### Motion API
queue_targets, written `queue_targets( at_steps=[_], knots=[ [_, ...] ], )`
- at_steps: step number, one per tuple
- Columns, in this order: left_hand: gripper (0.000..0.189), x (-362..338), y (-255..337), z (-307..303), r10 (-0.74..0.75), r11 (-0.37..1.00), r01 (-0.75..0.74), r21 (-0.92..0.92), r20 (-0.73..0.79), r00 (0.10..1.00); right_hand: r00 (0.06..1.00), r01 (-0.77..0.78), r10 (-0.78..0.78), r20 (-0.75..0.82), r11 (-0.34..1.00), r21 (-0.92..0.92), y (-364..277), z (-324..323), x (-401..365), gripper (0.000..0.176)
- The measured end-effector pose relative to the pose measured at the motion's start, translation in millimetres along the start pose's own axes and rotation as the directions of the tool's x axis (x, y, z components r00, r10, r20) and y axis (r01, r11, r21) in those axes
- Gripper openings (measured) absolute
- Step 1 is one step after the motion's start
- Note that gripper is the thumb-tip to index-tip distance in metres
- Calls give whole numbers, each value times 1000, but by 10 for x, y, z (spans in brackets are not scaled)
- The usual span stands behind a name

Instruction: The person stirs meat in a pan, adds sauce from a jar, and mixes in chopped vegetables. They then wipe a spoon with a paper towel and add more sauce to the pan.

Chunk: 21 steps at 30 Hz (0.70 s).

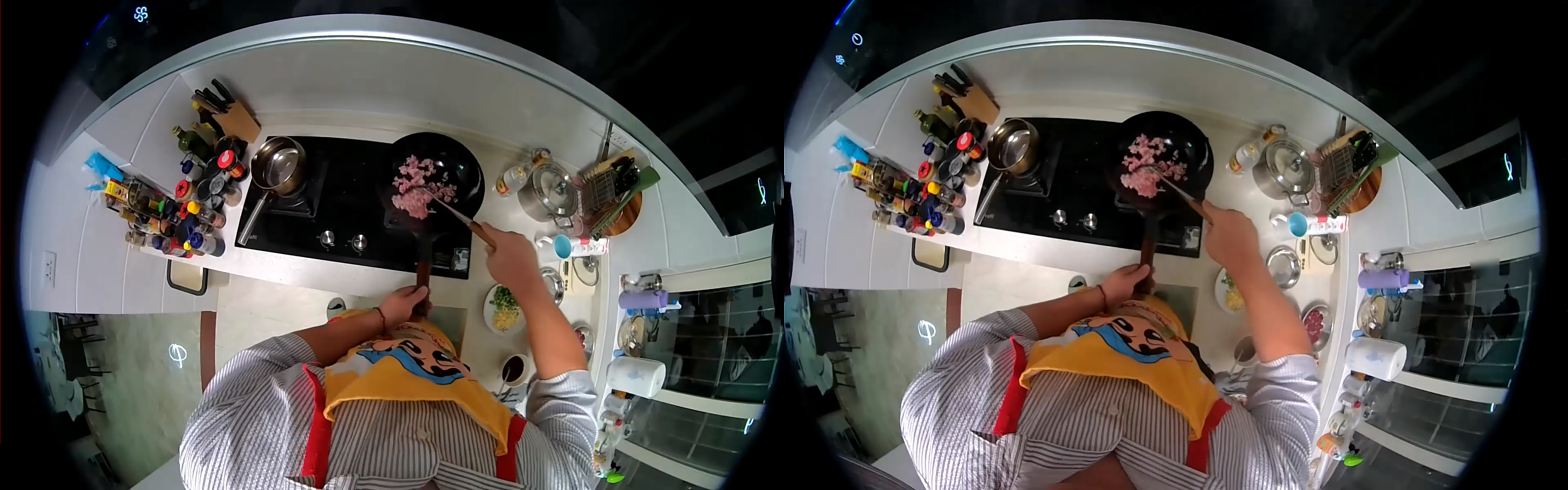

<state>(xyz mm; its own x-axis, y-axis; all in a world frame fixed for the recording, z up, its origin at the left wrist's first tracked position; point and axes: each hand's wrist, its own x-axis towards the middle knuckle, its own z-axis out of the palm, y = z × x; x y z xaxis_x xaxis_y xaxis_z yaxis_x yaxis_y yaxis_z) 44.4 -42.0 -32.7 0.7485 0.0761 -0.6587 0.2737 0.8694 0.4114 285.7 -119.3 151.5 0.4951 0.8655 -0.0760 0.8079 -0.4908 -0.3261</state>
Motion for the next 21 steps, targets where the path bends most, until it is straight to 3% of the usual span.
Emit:
queue_targets(
  at_steps=[2,5,9,10,12,13,14,15,16,17,19,20,21],
  knots=[
    [43,7,-98,-91,229,908,-212,361,-4,974,996,25,-14,87,991,-129,-139,-457,-164,47],
    [43,-347,18,73,174,894,-110,435,-111,978,986,107,-74,152,969,-224,-35,-324,-22,45],
    [45,-234,-71,-6,268,892,-236,386,-30,963,999,9,0,47,984,-179,168,5,288,43],
    [45,-234,-10,-38,267,890,-236,390,-28,963,1000,-5,5,3,996,-93,237,62,359,43],
    [41,-341,78,-178,68,980,-55,193,-63,996,999,-36,36,-33,999,-1,280,238,270,43],
    [41,-213,109,-413,73,976,-60,207,-52,996,999,-27,27,-30,1000,1,251,272,273,43],
    [39,37,95,-792,289,863,-220,455,-88,953,999,-19,20,-27,1000,4,209,270,269,43],
    [40,180,147,-1078,496,663,-332,671,-62,866,999,-29,29,-43,1000,1,177,178,238,43],
    [44,189,324,-1252,657,346,-219,912,-70,750,1000,-8,7,-22,1000,-24,145,26,153,42],
    [49,252,534,-1337,790,2,-14,1000,7,613,1000,14,-14,0,999,-52,96,-124,76,41],
    [46,351,794,-1264,828,-125,200,972,-9,561,999,-37,38,13,996,-75,2,-257,7,40],
    [48,413,906,-1271,778,-196,271,942,-19,628,996,-77,81,40,993,-95,-47,-242,-2,39],
    [48,520,951,-1382,775,-201,261,944,-9,631,991,-115,123,61,987,-116,-91,-235,-3,38]
  ],
)
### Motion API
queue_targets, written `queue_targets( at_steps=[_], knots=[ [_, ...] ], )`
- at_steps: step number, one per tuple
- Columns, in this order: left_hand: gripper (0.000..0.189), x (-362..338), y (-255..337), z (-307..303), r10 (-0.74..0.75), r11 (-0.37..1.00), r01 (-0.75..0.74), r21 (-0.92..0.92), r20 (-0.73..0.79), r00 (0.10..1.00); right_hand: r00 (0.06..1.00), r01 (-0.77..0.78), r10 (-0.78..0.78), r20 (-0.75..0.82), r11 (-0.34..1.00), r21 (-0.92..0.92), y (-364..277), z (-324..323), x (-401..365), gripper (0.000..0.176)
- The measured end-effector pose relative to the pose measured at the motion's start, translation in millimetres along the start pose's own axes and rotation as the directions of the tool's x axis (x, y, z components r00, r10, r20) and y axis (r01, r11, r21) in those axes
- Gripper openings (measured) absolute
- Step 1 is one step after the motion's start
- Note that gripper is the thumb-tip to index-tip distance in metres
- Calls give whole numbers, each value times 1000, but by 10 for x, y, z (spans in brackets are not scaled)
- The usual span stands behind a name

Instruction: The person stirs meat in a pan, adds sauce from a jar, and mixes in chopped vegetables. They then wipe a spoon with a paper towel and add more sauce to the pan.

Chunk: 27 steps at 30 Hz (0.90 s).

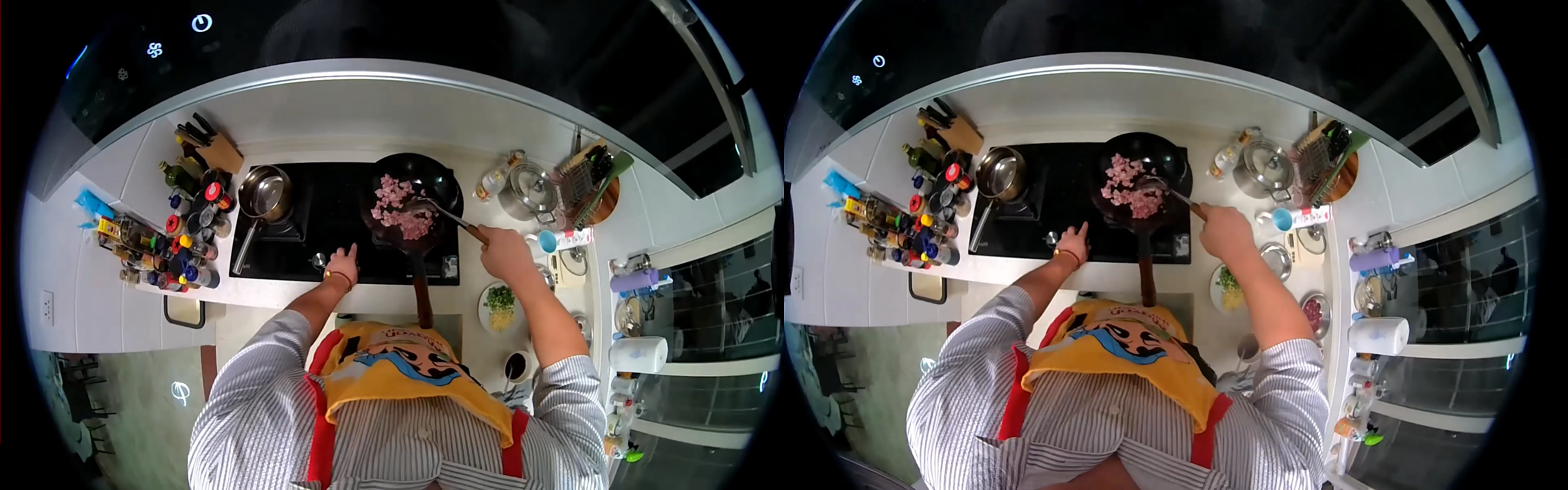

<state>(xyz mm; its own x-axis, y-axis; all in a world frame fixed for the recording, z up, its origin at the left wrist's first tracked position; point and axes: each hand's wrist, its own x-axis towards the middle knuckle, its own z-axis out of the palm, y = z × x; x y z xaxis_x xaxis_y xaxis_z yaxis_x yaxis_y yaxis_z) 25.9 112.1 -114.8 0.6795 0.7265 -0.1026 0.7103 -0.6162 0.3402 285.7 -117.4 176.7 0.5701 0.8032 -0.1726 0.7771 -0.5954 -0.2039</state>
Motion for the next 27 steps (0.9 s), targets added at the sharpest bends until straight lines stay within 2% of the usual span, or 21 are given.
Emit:
queue_targets(
  at_steps=[2,4,6,7,9,10,11,12,13,14,16,17,18,19,20,22,23,26,27],
  knots=[
    [53,287,-123,199,-19,990,-17,143,248,968,999,21,-20,-43,999,24,20,127,15,44],
    [47,310,-15,56,-64,985,22,171,246,967,998,16,-13,-63,999,49,0,162,-38,44],
    [48,318,124,-188,-187,979,131,158,417,890,997,-26,30,-66,998,64,36,227,-82,44],
    [56,180,333,-442,-175,983,134,129,392,903,998,-24,28,-61,998,59,34,158,-147,44],
    [61,-2,774,-433,-165,983,115,142,426,890,999,15,-16,-32,999,-34,5,-173,-294,49],
    [68,-143,1038,-497,-23,1000,19,13,509,860,999,24,-25,-28,999,-36,7,-279,-326,49],
    [60,-306,1124,-156,191,862,81,-500,469,862,998,61,-61,-3,997,-42,17,-358,-365,46],
    [51,-479,1356,25,194,366,601,-710,690,697,995,99,-98,22,994,-46,33,-384,-379,44],
    [41,-594,1588,129,365,-278,858,-432,779,510,988,147,-142,57,985,-87,89,-278,-288,41],
    [41,-670,1730,138,360,-280,855,-436,778,515,987,153,-148,55,985,-85,131,-146,-184,41],
    [27,-825,1951,3,207,-277,703,-655,674,710,987,143,-143,-69,990,1,178,157,30,38],
    [27,-866,1940,-104,168,-255,677,-691,657,735,987,150,-150,-65,989,2,192,305,163,38],
    [27,-913,1887,-166,161,-258,677,-690,660,734,990,110,-100,-101,989,96,190,461,292,40],
    [26,-959,1813,-220,147,-192,664,-723,648,748,990,69,-43,-134,979,193,191,608,360,43],
    [25,-944,1753,-272,135,-122,642,-757,628,767,989,75,-47,-140,977,199,195,737,386,43],
    [24,-967,1679,-309,121,-133,636,-760,625,771,994,72,-52,-97,975,209,121,840,308,47],
    [26,-983,1632,-313,96,-98,631,-769,624,775,996,86,-77,-54,980,182,212,811,229,52],
    [30,-1037,1536,-419,73,-51,621,-782,617,783,993,111,-96,-71,964,242,354,560,102,50],
    [30,-1045,1504,-478,75,-35,628,-777,625,777,996,63,-51,-66,979,192,270,485,150,46]
  ],
)
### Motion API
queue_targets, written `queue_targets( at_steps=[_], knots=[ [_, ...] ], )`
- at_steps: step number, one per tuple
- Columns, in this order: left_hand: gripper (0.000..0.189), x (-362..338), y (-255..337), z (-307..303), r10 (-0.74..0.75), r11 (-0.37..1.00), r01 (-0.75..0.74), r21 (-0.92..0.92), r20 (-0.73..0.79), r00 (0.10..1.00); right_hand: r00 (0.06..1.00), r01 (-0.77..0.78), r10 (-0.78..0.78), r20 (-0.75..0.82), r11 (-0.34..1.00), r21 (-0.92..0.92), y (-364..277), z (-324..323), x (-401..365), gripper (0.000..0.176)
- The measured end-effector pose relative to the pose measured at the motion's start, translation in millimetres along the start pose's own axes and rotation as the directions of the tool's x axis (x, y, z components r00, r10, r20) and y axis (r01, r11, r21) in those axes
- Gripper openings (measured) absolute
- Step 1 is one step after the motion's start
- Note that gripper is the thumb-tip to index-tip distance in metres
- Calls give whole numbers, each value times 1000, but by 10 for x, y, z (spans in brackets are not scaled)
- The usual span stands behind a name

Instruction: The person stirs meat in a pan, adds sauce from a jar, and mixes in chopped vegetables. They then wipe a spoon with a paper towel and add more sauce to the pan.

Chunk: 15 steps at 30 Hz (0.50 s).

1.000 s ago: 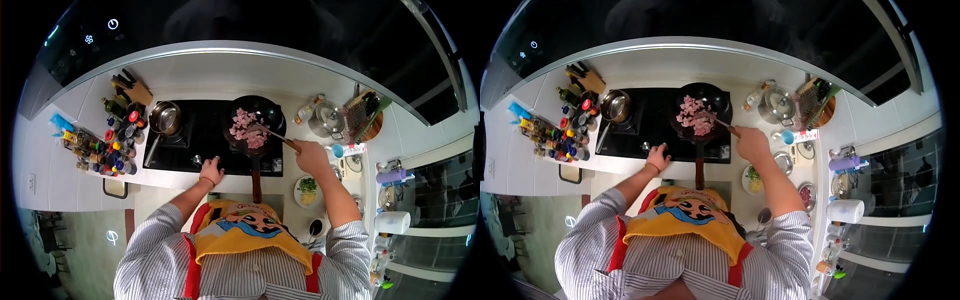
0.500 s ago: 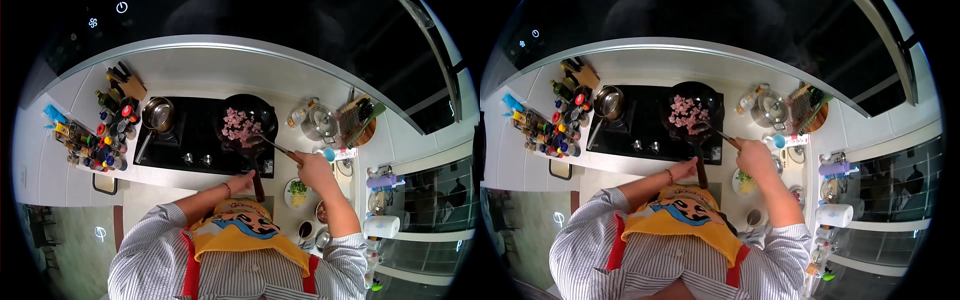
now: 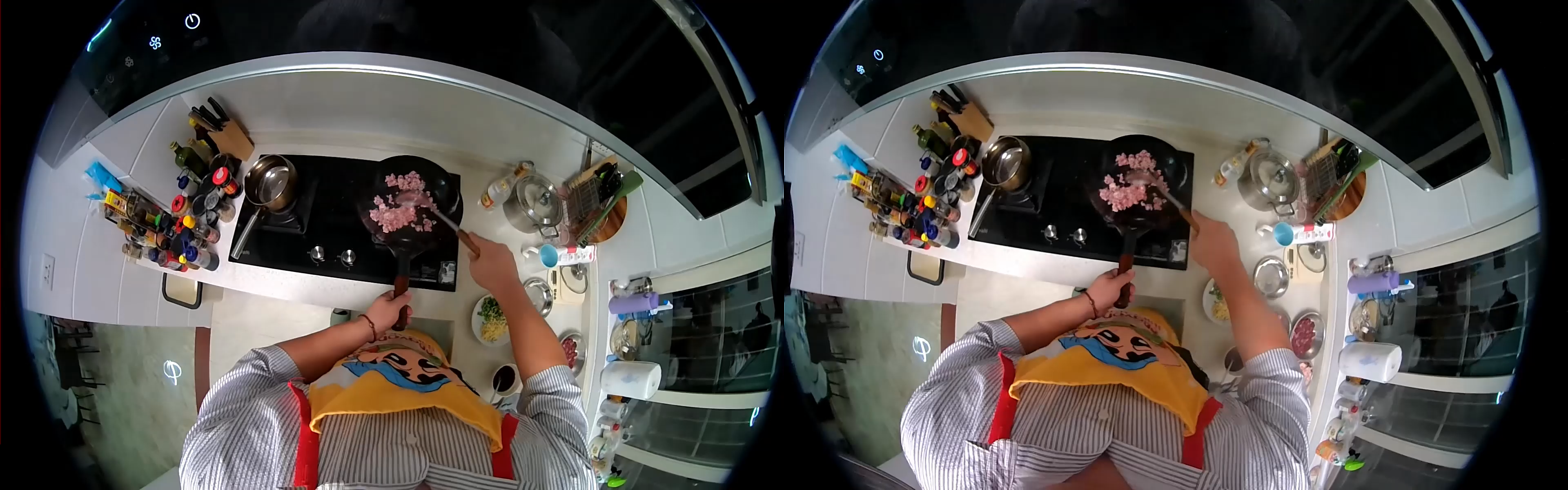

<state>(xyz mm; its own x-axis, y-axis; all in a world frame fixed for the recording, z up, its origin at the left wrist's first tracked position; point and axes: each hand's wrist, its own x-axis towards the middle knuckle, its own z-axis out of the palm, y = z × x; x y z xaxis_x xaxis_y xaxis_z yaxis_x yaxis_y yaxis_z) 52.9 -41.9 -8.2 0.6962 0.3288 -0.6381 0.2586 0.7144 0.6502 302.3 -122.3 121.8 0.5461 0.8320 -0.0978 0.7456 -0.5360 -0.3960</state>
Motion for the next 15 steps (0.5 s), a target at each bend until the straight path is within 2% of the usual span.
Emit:
queue_targets(
  at_steps=[4,6,7,9,12,15],
  knots=[
    [31,18,41,-191,-21,999,20,45,29,999,992,-62,72,-109,994,85,-168,277,113,42],
    [31,0,82,-307,-33,998,29,60,66,997,1000,0,1,-10,1000,26,-246,171,-66,43],
    [32,-10,116,-331,-37,998,31,61,100,994,1000,-6,6,-9,1000,23,-271,6,-178,43],
    [33,-56,193,-365,-68,995,62,80,80,994,995,96,-91,35,981,-172,-321,-391,-408,46],
    [35,-72,244,-394,-95,991,87,102,74,993,995,46,-21,100,967,-252,-527,-649,-536,48],
    [36,-95,310,-423,-114,987,100,129,101,988,998,64,-61,23,967,-248,-329,-104,-198,46]
  ],
)
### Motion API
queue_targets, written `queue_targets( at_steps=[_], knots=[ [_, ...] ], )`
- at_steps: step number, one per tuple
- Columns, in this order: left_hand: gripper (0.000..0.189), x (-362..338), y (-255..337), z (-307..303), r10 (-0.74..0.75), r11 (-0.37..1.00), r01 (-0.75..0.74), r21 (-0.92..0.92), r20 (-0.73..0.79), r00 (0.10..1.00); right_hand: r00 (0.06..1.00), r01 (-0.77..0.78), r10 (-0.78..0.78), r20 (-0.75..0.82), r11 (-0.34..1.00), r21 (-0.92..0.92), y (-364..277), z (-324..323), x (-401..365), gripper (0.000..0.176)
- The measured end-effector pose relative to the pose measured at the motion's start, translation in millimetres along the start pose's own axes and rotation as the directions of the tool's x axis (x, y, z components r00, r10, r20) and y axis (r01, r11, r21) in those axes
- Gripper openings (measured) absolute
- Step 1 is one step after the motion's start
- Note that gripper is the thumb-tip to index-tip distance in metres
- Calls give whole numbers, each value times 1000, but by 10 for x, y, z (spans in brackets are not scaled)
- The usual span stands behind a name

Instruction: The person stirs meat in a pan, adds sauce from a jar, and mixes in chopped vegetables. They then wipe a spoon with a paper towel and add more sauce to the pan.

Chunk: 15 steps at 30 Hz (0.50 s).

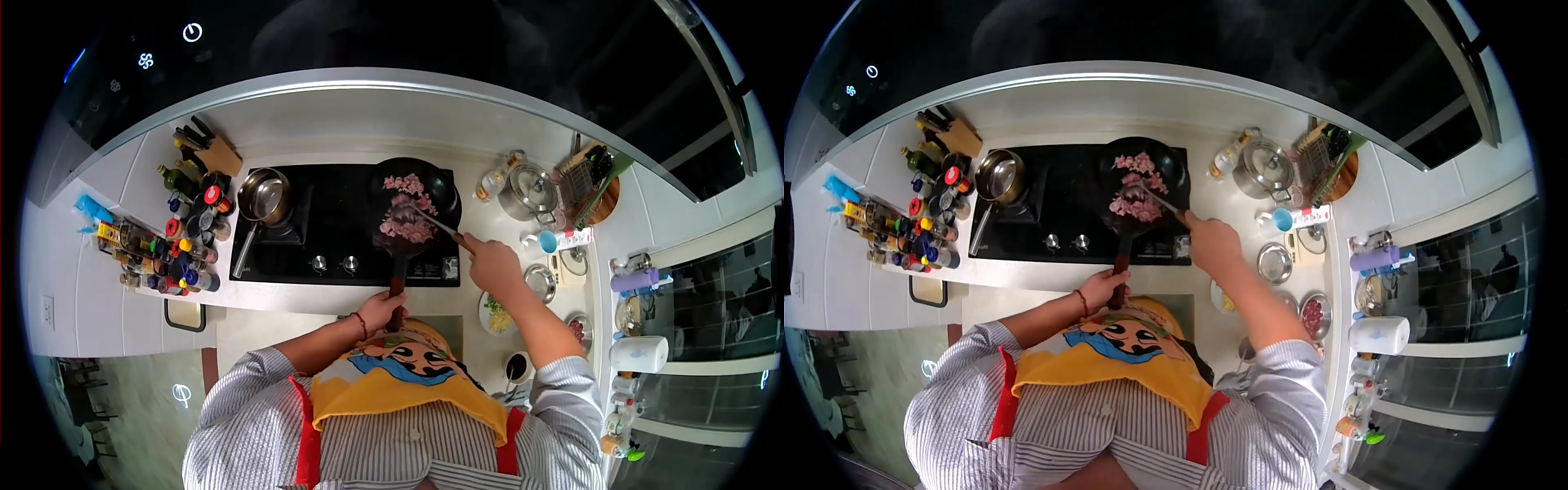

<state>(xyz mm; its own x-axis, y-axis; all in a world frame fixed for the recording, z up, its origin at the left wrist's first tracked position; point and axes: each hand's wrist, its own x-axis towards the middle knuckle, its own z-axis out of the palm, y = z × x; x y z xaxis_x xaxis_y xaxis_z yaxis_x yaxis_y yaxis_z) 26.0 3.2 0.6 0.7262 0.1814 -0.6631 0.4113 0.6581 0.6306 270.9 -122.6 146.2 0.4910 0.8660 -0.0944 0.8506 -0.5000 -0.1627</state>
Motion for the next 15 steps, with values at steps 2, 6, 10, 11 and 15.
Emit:
queue_targets(
  at_steps=[2,6,10,11,15],
  knots=[
    [37,5,10,-18,-15,1000,15,10,4,1000,998,-59,60,-17,997,43,-38,-5,135,46],
    [37,-18,12,-51,-14,1000,14,-10,27,1000,985,-104,130,-110,971,213,141,526,329,48],
    [36,5,38,-82,-33,999,33,-8,29,999,990,-81,115,-81,936,343,219,820,-72,50],
    [36,39,33,-107,-37,999,37,3,32,999,988,-85,129,-85,913,399,278,959,-205,52],
    [33,105,-4,-112,-51,998,53,-30,66,997,969,-113,212,-128,838,534,241,1433,-353,58]
  ],
)
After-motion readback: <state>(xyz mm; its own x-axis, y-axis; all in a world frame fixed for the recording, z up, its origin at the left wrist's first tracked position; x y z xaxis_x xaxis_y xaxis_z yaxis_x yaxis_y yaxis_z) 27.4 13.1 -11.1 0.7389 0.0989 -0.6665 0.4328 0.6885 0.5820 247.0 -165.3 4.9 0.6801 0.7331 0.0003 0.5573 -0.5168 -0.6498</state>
